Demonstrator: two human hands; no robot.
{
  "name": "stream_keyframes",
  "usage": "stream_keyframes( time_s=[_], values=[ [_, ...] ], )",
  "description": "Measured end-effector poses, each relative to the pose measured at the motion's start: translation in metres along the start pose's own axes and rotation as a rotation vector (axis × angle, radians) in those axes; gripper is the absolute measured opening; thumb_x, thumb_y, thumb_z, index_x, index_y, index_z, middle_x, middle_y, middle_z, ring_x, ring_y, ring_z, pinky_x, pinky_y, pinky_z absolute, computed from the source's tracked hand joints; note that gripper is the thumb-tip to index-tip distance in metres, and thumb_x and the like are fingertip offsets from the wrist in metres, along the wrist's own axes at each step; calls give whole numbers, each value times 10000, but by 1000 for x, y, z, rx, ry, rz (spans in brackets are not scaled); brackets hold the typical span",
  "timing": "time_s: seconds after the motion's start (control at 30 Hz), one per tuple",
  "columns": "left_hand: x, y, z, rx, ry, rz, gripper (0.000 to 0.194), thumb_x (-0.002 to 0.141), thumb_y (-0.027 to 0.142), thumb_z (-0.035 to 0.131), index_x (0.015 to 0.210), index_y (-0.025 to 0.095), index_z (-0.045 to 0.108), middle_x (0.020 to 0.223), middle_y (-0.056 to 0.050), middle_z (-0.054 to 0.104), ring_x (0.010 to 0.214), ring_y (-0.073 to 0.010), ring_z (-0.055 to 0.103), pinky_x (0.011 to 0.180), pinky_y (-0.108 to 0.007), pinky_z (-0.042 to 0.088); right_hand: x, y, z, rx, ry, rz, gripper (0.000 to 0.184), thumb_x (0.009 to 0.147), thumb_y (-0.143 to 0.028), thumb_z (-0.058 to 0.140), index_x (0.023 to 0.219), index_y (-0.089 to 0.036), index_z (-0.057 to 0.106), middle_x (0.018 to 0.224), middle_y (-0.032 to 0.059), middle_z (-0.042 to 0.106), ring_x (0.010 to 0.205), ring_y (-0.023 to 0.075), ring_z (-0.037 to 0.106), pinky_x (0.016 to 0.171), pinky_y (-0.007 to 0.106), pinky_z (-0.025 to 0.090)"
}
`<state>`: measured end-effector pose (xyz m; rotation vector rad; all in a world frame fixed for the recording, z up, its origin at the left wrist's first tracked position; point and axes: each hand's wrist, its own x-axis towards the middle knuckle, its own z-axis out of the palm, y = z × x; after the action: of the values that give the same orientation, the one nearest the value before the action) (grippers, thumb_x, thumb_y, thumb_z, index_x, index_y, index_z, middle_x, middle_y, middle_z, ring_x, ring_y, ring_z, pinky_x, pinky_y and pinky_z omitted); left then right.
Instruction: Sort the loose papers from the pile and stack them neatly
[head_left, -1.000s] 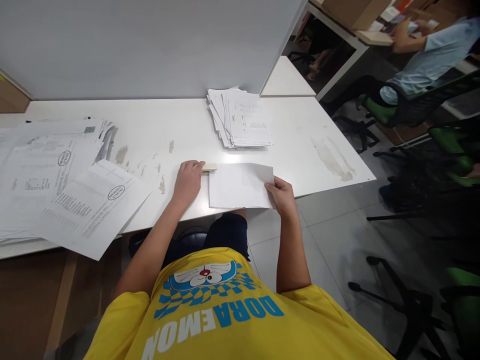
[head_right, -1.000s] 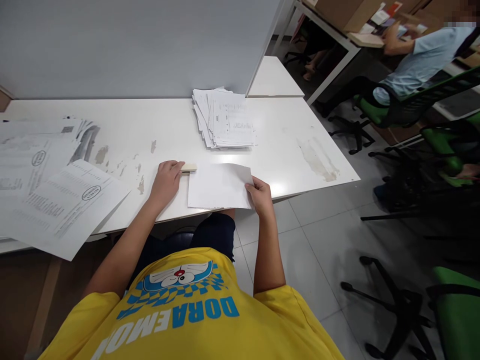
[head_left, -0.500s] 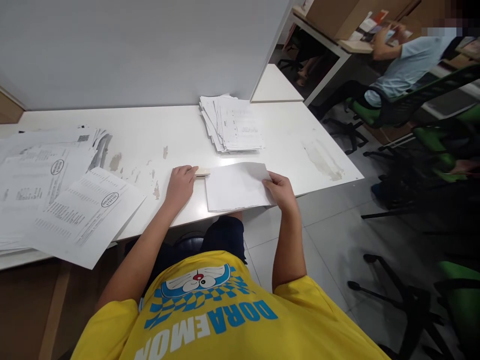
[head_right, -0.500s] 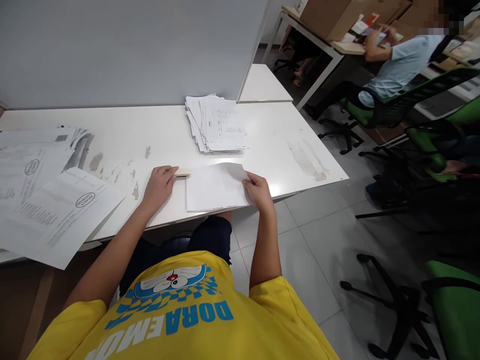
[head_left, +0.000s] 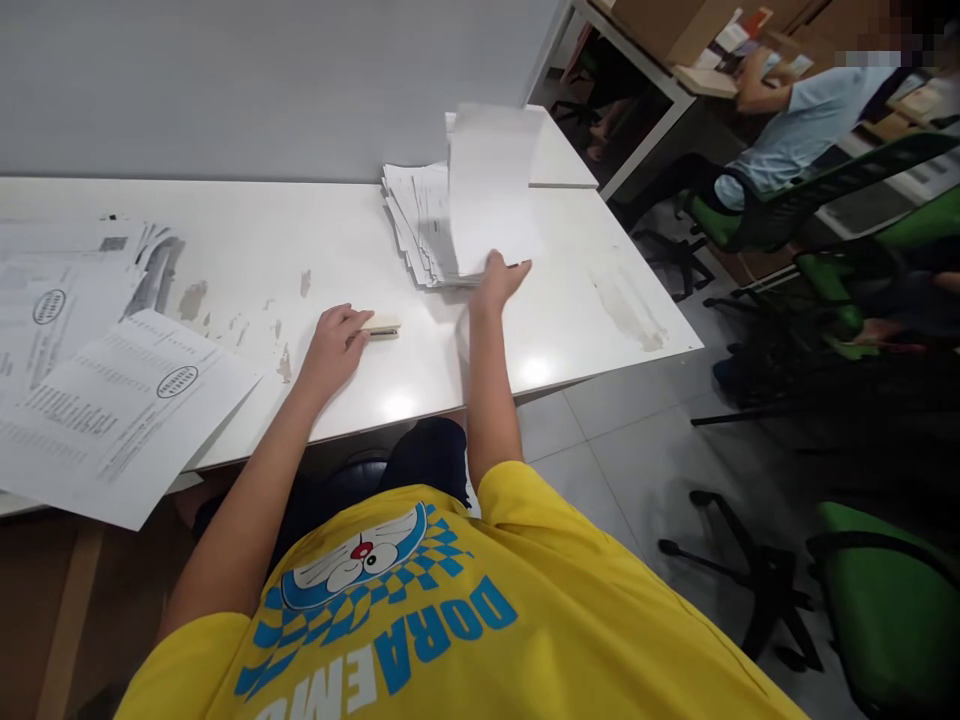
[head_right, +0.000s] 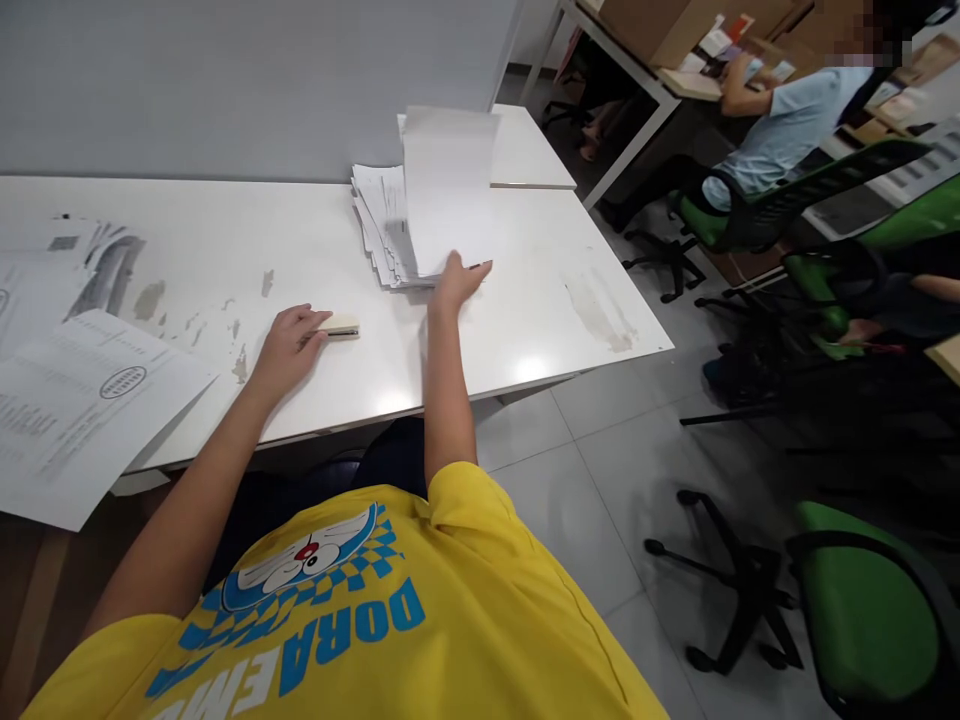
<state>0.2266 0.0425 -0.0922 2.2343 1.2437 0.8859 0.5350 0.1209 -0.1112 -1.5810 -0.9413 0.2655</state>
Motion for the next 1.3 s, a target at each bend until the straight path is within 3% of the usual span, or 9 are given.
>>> stream_keyframes(
  time_s=[0.17, 0.27, 0.4, 0.57, 0.7, 0.87, 1.0, 1.1, 1.3],
  values=[
    [0, 2, 0, -24, -19, -83, 365, 950, 291, 495, 1277, 239, 648, 1278, -90, 572, 1336, -253, 475, 1143, -421, 410, -15, -2, 22, 39, 82, 335, 868, 949, -535, 409, 1565, -125, -46, 1583, 240, 124, 1518, 325, 199, 1142, 583, 322],
    [2, 1, -1, -21, -22, -107, 353, 950, 301, 523, 1276, 241, 644, 1318, -89, 560, 1335, -261, 481, 1156, -426, 408, -20, 3, 14, -92, 116, 278, 864, 958, -581, 364, 1569, -153, -72, 1602, 223, 13, 1548, 343, 27, 1161, 610, 261],
    [5, -3, 1, 14, 4, -54, 331, 971, 347, 518, 1258, 239, 643, 1199, -73, 614, 1335, -266, 477, 1180, -444, 389, -14, 6, 4, -310, 35, 141, 738, 965, -609, 345, 1567, -229, 152, 1621, 157, 39, 1537, 371, -96, 1151, 674, 186],
    [0, 4, 1, 125, 90, 88, 394, 1003, 360, 422, 1329, 205, 581, 1224, -102, 615, 1375, -268, 432, 1197, -447, 348, -19, -14, 8, -383, -34, 226, 571, 1041, -404, 191, 1477, -73, 353, 1606, 225, 141, 1533, 366, -12, 1122, 693, 46],
    [-24, 23, -16, 294, 135, 114, 376, 995, 289, 386, 1298, 218, 597, 1273, -107, 623, 1428, -286, 380, 1220, -527, 260, -34, -28, 12, -342, 10, 224, 548, 993, -475, 340, 1439, -170, 430, 1633, 176, 168, 1543, 314, 49, 1163, 687, 58],
    [-98, 22, -89, 578, 130, -182, 511, 939, 340, 463, 1422, 180, 514, 1550, -139, 404, 1525, -403, 99, 1214, -654, 43, -40, -27, 15, -365, 132, 96, 509, 987, -464, 320, 1400, -200, 458, 1635, 179, 151, 1533, 336, 115, 1145, 710, 125],
    [-163, 1, -144, 657, -26, -415, 734, 928, 503, 446, 1534, 101, 339, 1590, -223, 315, 1491, -458, 181, 1183, -683, 112, -39, -28, 22, -456, 166, 28, 470, 981, -398, 306, 1355, -172, 480, 1627, 214, 162, 1517, 317, 182, 1152, 686, 131],
    [-185, -8, -147, 687, 42, -430, 686, 960, 500, 368, 1516, 99, 378, 1580, -220, 337, 1478, -424, 252, 1194, -633, 160, -41, -31, 27, -468, 139, -46, 464, 968, -397, 321, 1341, -173, 482, 1619, 223, 176, 1505, 321, 202, 1136, 705, 139],
    [-182, -10, -126, 726, 55, -378, 720, 954, 526, 391, 1535, 104, 342, 1614, -210, 271, 1511, -423, 156, 1200, -634, 114, -52, -36, 25, -441, 49, -179, 461, 941, -413, 364, 1338, -206, 476, 1610, 196, 200, 1490, 337, 220, 1125, 722, 137]
  ],
)
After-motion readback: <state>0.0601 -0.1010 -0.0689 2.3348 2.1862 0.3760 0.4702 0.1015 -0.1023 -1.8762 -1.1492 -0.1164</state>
